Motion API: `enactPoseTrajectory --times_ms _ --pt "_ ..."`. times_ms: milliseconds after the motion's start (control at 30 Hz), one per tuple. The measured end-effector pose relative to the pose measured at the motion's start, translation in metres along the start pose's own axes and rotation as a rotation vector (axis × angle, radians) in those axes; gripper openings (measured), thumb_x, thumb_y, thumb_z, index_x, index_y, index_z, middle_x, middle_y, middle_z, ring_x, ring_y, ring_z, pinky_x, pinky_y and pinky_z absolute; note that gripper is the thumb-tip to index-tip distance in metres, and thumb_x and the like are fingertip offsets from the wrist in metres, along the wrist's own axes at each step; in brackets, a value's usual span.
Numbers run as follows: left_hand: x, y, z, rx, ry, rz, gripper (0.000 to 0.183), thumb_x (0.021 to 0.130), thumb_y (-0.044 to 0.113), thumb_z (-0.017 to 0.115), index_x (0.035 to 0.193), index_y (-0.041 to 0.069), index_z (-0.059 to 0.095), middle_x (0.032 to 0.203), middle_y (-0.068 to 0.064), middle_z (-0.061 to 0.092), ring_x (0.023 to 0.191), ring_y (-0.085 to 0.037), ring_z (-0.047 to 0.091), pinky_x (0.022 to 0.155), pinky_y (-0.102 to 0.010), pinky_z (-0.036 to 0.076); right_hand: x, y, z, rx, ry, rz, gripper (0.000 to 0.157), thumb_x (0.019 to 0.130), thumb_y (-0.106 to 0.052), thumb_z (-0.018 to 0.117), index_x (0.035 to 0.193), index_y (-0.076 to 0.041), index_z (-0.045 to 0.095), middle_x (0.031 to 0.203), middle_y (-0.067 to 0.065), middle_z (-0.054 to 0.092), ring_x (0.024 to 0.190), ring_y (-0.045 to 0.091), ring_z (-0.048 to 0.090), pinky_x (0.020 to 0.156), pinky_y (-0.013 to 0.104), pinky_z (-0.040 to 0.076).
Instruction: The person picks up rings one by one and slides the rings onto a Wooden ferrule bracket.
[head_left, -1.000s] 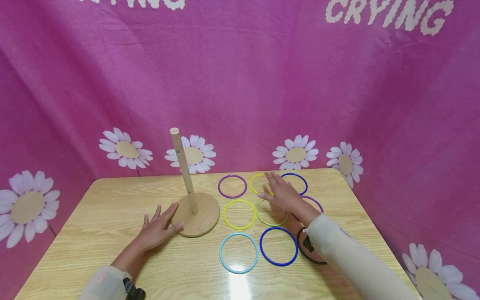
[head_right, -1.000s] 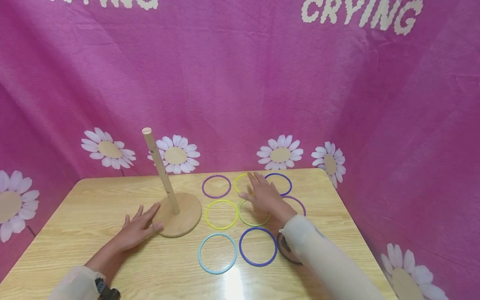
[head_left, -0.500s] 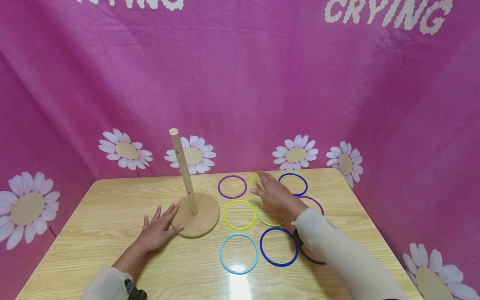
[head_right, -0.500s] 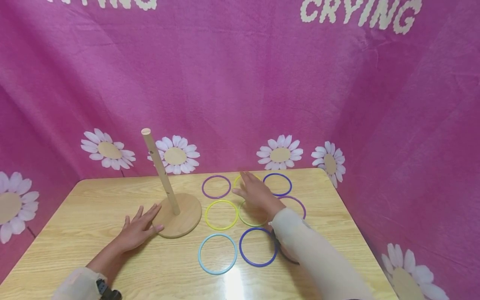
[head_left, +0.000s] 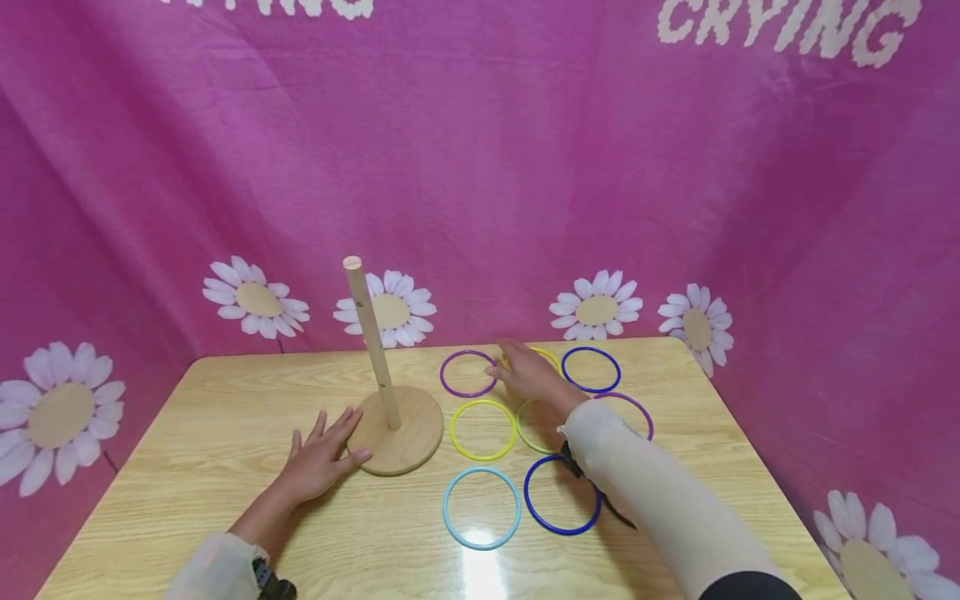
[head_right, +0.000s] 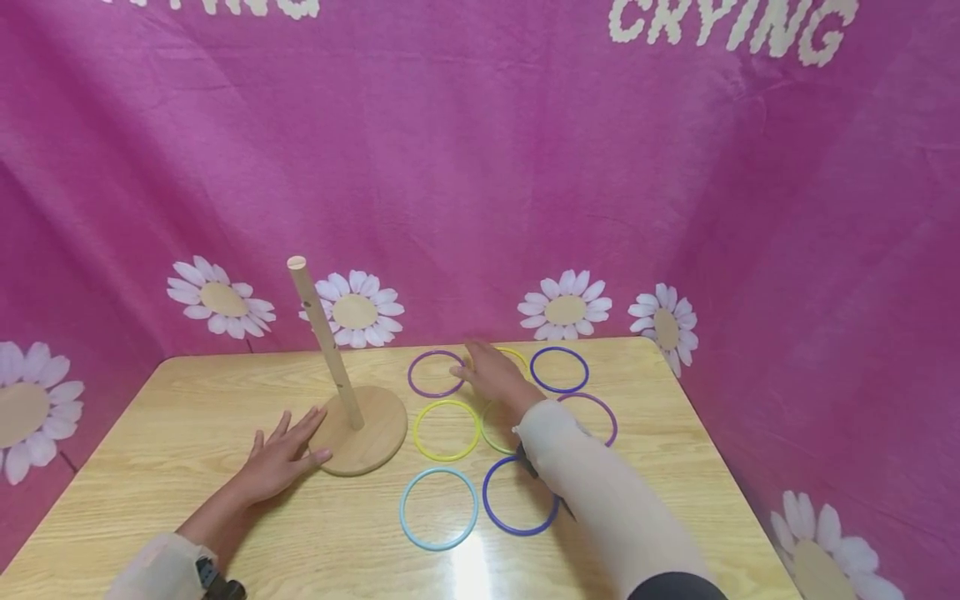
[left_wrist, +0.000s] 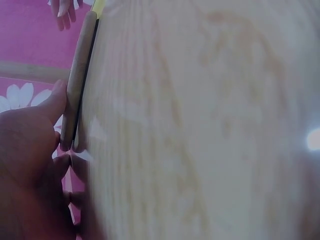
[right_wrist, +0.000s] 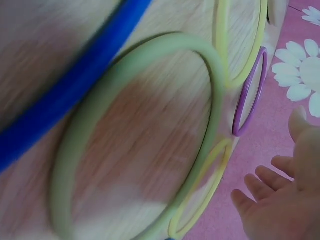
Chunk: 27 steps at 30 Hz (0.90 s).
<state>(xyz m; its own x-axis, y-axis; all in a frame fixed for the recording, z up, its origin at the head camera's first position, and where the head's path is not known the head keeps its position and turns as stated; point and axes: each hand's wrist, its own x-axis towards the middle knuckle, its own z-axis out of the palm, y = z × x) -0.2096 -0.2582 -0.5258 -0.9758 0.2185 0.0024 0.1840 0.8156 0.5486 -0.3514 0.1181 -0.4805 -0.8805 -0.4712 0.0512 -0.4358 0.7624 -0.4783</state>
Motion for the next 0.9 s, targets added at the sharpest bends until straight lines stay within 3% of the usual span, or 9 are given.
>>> enactPoseTrajectory --times_ms 467,700,900 --pt "-0.002 0.001 -0.003 0.001 -0.006 -0.003 0.079 0.101 0.051 0.060 0.164 0.014 0.029 0.169 -0.015 0.025 0.155 -0.053 0.003 0.112 -0.080 -0.009 0.034 -0.004 0.017 0.008 0.089 -0.072 0.040 0.104 -0.013 0.062 0.139 0.006 0.059 0.130 0.026 0.066 0.127 0.040 0.059 0.112 0.050 0.044" --pt "-0.002 0.003 -0.004 0.014 -0.009 -0.010 0.079 0.101 0.052 0.060 0.164 0.015 0.029 0.169 -0.015 0.026 0.155 -0.053 0.004 0.112 -0.080 -0.007 0.049 -0.009 0.016 0.051 0.054 0.001 0.040 0.102 -0.008 0.064 0.139 0.006 0.060 0.135 0.024 0.065 0.130 0.039 0.059 0.113 0.047 0.045" --pt "-0.003 0.003 -0.003 -0.001 0.007 0.001 0.078 0.101 0.049 0.061 0.163 0.013 0.032 0.168 -0.016 0.027 0.154 -0.054 0.005 0.111 -0.081 -0.007 0.058 -0.008 0.020 0.071 0.038 0.008 0.039 0.100 -0.004 0.066 0.137 0.005 0.062 0.132 0.024 0.067 0.125 0.039 0.062 0.109 0.046 0.048"
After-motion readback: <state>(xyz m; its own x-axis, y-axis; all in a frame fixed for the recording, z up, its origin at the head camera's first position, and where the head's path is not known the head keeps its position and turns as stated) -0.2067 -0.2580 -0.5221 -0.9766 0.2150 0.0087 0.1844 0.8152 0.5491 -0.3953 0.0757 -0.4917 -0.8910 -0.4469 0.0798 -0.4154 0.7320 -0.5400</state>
